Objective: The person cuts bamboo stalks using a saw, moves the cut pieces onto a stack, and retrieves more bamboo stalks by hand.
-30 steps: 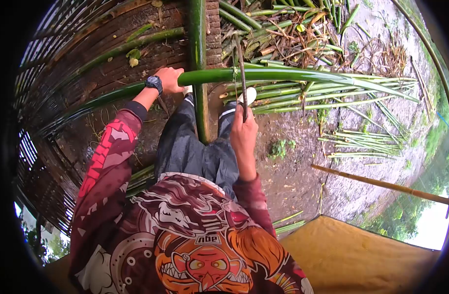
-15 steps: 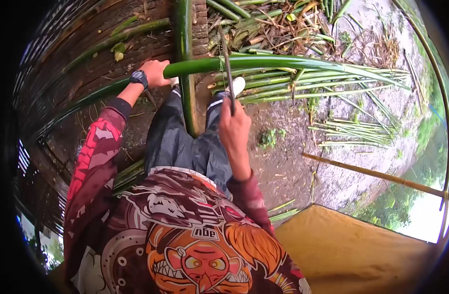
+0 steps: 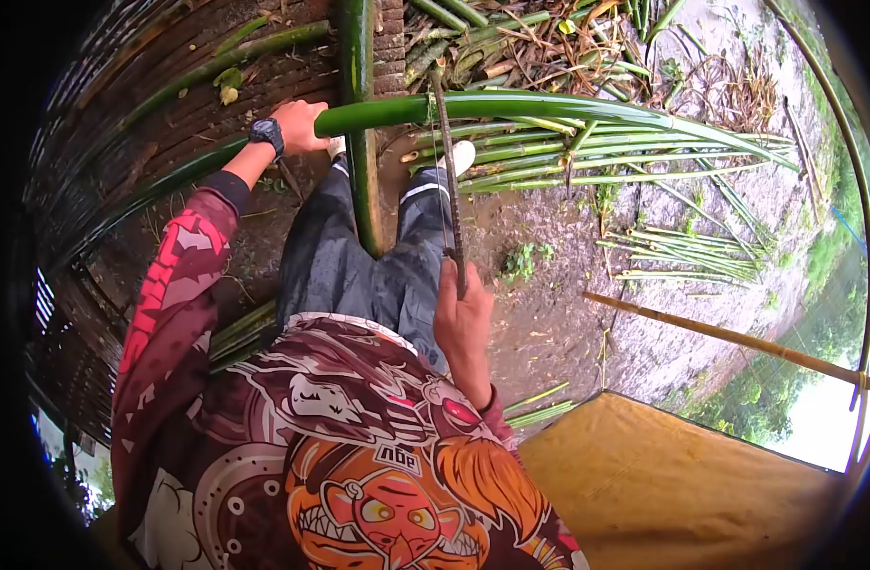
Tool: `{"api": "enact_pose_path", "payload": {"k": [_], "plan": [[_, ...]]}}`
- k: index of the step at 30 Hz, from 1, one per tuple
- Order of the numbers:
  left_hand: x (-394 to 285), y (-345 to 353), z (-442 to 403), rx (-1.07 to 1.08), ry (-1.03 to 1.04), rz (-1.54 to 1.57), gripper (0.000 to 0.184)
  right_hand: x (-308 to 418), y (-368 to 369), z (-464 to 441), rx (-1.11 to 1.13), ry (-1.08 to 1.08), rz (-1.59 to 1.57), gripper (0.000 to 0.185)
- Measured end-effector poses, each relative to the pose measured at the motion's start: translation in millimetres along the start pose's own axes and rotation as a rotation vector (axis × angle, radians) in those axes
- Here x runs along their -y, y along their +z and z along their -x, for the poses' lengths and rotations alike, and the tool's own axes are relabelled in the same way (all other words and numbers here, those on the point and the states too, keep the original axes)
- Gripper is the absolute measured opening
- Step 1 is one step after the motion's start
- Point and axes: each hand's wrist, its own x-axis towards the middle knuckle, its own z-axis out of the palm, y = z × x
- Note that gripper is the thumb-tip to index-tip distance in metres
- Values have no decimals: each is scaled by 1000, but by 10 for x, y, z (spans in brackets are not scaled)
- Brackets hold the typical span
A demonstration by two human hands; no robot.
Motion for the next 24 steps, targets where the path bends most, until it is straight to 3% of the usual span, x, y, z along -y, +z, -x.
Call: {"api": "enact_pose_path", "payload": {"k": [7, 10, 12, 14, 16, 17, 18, 21, 23, 24], "plan": [[61, 37, -36, 27, 67, 47, 46, 123, -47, -38, 2, 117, -17, 31], [161, 78, -114, 14, 100, 43, 46, 94, 30, -158, 48, 80, 15, 30], [328, 35, -224, -31, 116, 47, 47, -62, 347, -542, -83, -144, 169, 35], [213, 173, -170, -3, 109, 1, 51, -104, 630, -1233, 19, -173, 216, 38], [141, 108, -112, -74, 90, -49, 51, 210, 749, -1661, -166, -314, 61, 41], [121, 167, -44, -86, 69, -53, 52, 595, 591, -1593, -118, -213, -57, 41], [47, 89, -5, -44, 23, -81, 50, 743, 448, -1523, -174, -306, -172, 33], [60, 177, 3, -89, 27, -57, 48, 1225, -73, -1006, -66, -363, -629, 34], [-20, 96, 99, -120, 32, -72, 50, 1131, -163, -831, -32, -376, -669, 35], [-50, 80, 137, -127, 25, -90, 51, 891, -136, -854, -13, -467, -480, 34]]}}
